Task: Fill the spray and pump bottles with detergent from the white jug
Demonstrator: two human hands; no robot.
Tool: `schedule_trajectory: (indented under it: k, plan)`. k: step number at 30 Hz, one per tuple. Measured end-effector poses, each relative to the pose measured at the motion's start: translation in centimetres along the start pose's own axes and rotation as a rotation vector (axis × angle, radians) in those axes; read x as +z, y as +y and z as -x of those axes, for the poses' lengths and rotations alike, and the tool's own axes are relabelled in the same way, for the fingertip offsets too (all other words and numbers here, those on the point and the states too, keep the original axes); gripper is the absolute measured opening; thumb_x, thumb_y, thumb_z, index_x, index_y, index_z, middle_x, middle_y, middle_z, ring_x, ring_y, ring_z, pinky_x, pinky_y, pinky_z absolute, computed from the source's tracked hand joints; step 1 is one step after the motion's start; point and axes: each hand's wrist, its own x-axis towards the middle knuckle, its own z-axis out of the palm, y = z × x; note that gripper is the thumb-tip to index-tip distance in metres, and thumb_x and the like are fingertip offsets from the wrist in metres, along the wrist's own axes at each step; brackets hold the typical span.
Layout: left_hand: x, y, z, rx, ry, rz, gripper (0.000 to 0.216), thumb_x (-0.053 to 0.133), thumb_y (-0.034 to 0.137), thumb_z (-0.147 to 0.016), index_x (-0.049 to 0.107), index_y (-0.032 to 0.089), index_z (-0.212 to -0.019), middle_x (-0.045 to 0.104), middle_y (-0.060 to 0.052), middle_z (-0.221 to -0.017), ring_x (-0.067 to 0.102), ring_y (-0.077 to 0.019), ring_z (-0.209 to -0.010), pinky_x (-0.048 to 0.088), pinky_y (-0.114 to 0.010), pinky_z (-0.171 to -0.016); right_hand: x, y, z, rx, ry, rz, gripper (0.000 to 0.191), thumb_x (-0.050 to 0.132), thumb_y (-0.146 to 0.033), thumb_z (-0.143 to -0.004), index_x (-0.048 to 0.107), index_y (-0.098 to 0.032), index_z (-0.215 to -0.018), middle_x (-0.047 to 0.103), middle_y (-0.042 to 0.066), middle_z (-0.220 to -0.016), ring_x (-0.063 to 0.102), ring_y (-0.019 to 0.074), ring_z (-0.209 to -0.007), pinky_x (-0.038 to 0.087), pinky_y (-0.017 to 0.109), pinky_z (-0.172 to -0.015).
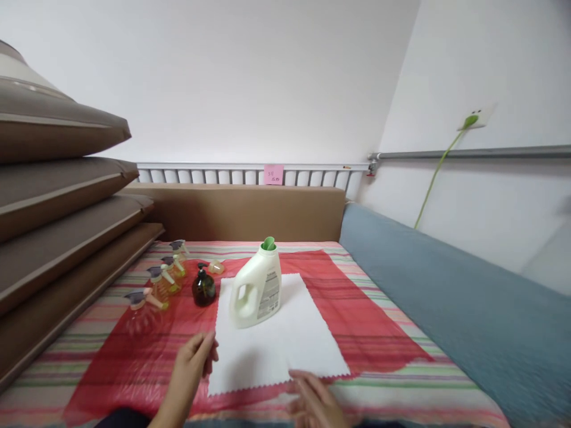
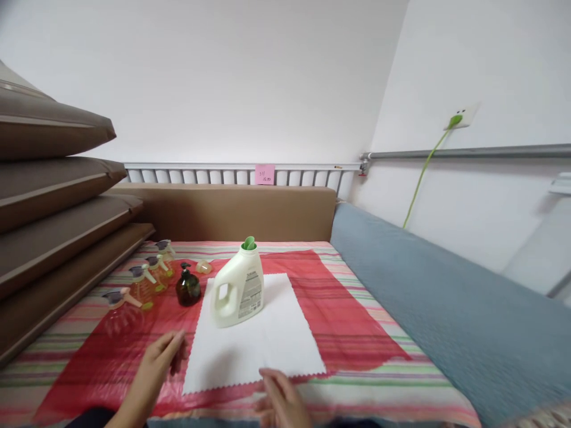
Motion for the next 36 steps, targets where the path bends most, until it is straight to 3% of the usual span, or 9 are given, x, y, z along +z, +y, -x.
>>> schedule_trajectory:
  k: [6, 11, 15, 18, 21, 24, 26, 30, 36]
  plan:
    - [3.6, 4.7, -0.5, 0.01, -0.044, 0.079, 0.046, 0.047, 0.056, -0.076, 0.049, 0.016, -0.053, 0.044, 0.004, -0.039, 0.032, -0.0059, -0.033, 0.02, -0.018, -0.036, 1.9, -8.1, 0.1, -0.229, -0.03, 0.07, 0.053, 0.056, -0.061, -0.069, 0.063, -0.014, -0.089, 0.067, 0.011, -0.084, 0.063, 0.0184, -0.066, 0.046, 0.027, -0.054]
    - [2.8, 8.6, 0.8, 0.126, -0.017, 0.117, 0.042, 0.047, 0.053, -0.078, 0.052, 0.016, -0.056, 0.045, 0.003, -0.041, 0.033, -0.0073, -0.037, 0.022, -0.02, -0.038, 3.1, -12.7, 1.8, -0.373, -0.079, 0.108, 0.048, 0.048, -0.057, -0.078, 0.062, -0.013, -0.092, 0.067, 0.013, -0.09, 0.063, 0.0197, -0.072, 0.047, 0.03, -0.061]
    - [1.5, 12.9, 5.0, 0.44, 0.139, 0.194, 0.041, 0.046, 0.045, -0.081, 0.051, 0.019, -0.05, 0.043, 0.001, -0.044, 0.037, -0.0109, -0.044, 0.029, -0.023, -0.041, 3.7, -15.2, 3.5, -0.599, -0.066, 0.103, 0.059, 0.034, -0.066, -0.078, 0.064, -0.015, -0.084, 0.067, 0.012, -0.085, 0.062, 0.021, -0.07, 0.046, 0.033, -0.062]
    - [0.9, 14.3, 6.1, 0.664, 0.218, 0.253, 0.038, 0.046, 0.046, -0.08, 0.057, 0.02, -0.055, 0.045, 0.0, -0.046, 0.043, -0.0134, -0.049, 0.035, -0.025, -0.045, 4.0, -15.9, 3.7, -0.823, 0.017, 0.099, 0.071, 0.021, -0.073, -0.076, 0.064, -0.017, -0.067, 0.064, 0.01, -0.071, 0.059, 0.0202, -0.068, 0.045, 0.032, -0.064]
    - [0.8, 12.1, 3.0, 0.445, 0.158, 0.161, 0.055, 0.038, 0.062, -0.076, 0.055, 0.018, -0.046, 0.044, -0.001, -0.042, 0.04, -0.0113, -0.042, 0.032, -0.024, -0.041, 4.1, -15.2, 1.6, -0.768, 0.057, 0.133, 0.071, 0.021, -0.074, -0.075, 0.055, -0.018, -0.047, 0.056, 0.005, -0.055, 0.054, 0.0161, -0.058, 0.044, 0.03, -0.061]
    - [1.1, 7.6, -1.8, -0.168, -0.056, -0.014, 0.073, 0.022, 0.078, -0.067, 0.045, 0.018, -0.035, 0.034, 0.0, -0.029, 0.027, -0.0088, -0.027, 0.016, -0.022, -0.032, 3.8, -13.6, -2.0, -0.247, 0.006, 0.158, 0.074, 0.014, -0.08, -0.069, 0.04, -0.019, -0.036, 0.041, -0.001, -0.038, 0.038, 0.0086, -0.035, 0.043, 0.028, -0.047]
    - [1.1, 4.6, -3.7, -0.393, -0.097, -0.054, 0.075, 0.019, 0.083, -0.062, 0.041, 0.018, -0.032, 0.031, 0.0, -0.025, 0.024, -0.0082, -0.024, 0.013, -0.021, -0.032, 3.3, -12.5, -3.8, -0.07, -0.015, 0.162, 0.074, 0.009, -0.081, -0.068, 0.034, -0.02, -0.034, 0.035, -0.003, -0.034, 0.029, 0.0062, -0.029, 0.041, 0.027, -0.04]
    - [0.7, 1.4, -4.3, -0.41, -0.081, -0.036, 0.076, 0.018, 0.085, -0.059, 0.041, 0.017, -0.032, 0.032, 0.0, -0.025, 0.022, -0.0075, -0.023, 0.011, -0.019, -0.033, 2.3, -11.3, -5.1, -0.051, 0.0, 0.176, 0.074, 0.013, -0.08, -0.069, 0.037, -0.019, -0.035, 0.036, -0.004, -0.034, 0.029, 0.005, -0.027, 0.042, 0.025, -0.037]
    - [0.3, 1.7, -4.3, -0.412, -0.062, -0.019, 0.077, 0.017, 0.085, -0.06, 0.041, 0.017, -0.032, 0.032, 0.0, -0.024, 0.023, -0.0084, -0.021, 0.01, -0.02, -0.033, 2.0, -11.1, -5.2, -0.047, 0.01, 0.182, 0.074, 0.014, -0.079, -0.069, 0.037, -0.018, -0.035, 0.036, -0.004, -0.035, 0.03, 0.0043, -0.026, 0.043, 0.025, -0.038]
